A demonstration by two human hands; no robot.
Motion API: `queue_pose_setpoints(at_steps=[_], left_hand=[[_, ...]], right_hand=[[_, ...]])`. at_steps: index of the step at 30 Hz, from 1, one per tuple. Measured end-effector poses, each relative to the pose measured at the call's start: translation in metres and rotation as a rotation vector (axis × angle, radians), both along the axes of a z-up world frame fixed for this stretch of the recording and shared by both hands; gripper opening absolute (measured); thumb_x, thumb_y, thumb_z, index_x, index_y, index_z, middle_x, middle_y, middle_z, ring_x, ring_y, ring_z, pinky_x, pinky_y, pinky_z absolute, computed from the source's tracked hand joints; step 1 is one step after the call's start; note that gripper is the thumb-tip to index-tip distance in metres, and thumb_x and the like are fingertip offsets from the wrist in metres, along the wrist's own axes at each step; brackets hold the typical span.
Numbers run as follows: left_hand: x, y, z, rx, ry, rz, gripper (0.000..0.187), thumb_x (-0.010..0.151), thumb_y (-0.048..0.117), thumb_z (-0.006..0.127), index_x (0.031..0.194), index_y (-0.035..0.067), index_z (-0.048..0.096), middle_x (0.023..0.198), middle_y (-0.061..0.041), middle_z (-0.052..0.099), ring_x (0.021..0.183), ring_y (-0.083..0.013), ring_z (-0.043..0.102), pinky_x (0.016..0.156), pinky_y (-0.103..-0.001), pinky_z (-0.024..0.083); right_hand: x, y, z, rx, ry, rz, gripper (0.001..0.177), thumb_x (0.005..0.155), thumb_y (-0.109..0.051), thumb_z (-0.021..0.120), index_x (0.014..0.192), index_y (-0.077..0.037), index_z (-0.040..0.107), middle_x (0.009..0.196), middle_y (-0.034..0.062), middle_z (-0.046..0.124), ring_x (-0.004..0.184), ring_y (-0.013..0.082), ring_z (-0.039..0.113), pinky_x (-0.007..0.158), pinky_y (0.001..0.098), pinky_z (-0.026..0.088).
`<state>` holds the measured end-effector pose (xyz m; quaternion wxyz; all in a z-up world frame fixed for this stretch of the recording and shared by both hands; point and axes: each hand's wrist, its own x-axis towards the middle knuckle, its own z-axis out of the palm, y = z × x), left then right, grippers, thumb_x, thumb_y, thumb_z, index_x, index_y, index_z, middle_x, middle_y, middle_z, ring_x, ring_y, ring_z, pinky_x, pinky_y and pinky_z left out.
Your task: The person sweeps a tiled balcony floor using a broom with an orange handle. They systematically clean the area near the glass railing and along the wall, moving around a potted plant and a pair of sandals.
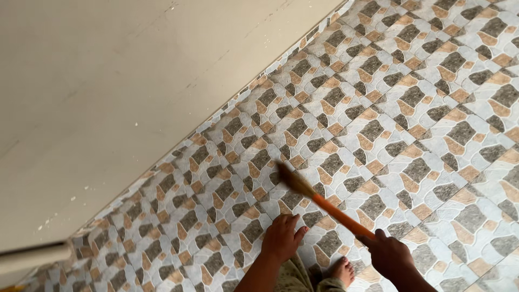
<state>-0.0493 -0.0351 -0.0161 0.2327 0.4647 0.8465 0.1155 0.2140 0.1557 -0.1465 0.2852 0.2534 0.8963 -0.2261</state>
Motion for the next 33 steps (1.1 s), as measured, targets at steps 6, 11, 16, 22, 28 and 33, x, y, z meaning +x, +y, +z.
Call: queue_pose_setpoints(at_steps=[6,11,16,22,28,33], left_hand=[[-0.042,-0.016,0.013,-0.076,-0.035,0.019,0.054,0.104,0.046,0.054,0.133,0.002,0.059,0.128,-0.019,0.062,0.123,-0.0377,0.055,0.099,-0.052,0.048],[-0.087,-0.018,0.032,-0.067,-0.070,0.028,0.053,0.103,0.047,0.054,0.135,0.004,0.059,0.130,-0.017,0.062,0.122,-0.0356,0.058,0.099,-0.050,0.050],[-0.117,-0.019,0.036,0.010,-0.028,0.018,0.054,0.103,0.045,0.056,0.137,0.003,0.059,0.135,-0.019,0.061,0.126,-0.0377,0.056,0.101,-0.052,0.048],[-0.131,-0.025,0.029,-0.020,-0.030,0.049,0.057,0.101,0.047,0.057,0.137,0.003,0.059,0.136,-0.020,0.061,0.128,-0.0375,0.056,0.102,-0.053,0.048],[-0.146,-0.040,0.017,-0.056,-0.044,0.053,0.061,0.105,0.051,0.052,0.141,0.001,0.056,0.139,-0.023,0.058,0.131,-0.0371,0.054,0.104,-0.054,0.045],[-0.153,-0.055,0.018,-0.139,-0.074,0.112,0.064,0.105,0.054,0.049,0.143,0.003,0.054,0.139,-0.021,0.058,0.131,-0.0358,0.052,0.109,-0.052,0.044]], right_hand=[[0.032,0.022,-0.018,-0.023,-0.306,-0.208,0.064,0.103,-0.044,0.049,0.161,-0.047,0.021,0.139,0.0227,0.055,0.111,0.0344,0.076,0.090,0.0459,0.066],[0.027,0.055,-0.005,-0.088,-0.171,-0.611,0.080,0.086,-0.054,0.068,0.157,-0.042,0.033,0.121,0.0248,0.075,0.116,0.0479,0.072,0.101,0.0595,0.059],[-0.018,0.033,-0.011,-0.063,-0.202,-0.494,0.078,0.093,-0.054,0.065,0.162,-0.044,0.029,0.114,0.0246,0.076,0.115,0.0454,0.071,0.102,0.0553,0.059],[-0.100,-0.023,-0.006,-0.029,-0.021,0.018,0.055,0.098,-0.038,0.056,0.150,-0.045,0.039,0.128,0.0073,0.067,0.102,0.0289,0.072,0.091,0.0446,0.062],[-0.130,-0.023,0.017,0.032,-0.150,0.192,0.049,0.104,-0.031,0.051,0.146,-0.055,0.045,0.134,0.0043,0.059,0.099,0.0169,0.075,0.090,0.0358,0.064],[-0.099,0.041,-0.018,-0.009,-0.285,-0.063,0.056,0.100,-0.042,0.055,0.153,-0.049,0.038,0.129,0.0060,0.070,0.110,0.0229,0.077,0.105,0.0413,0.058]])
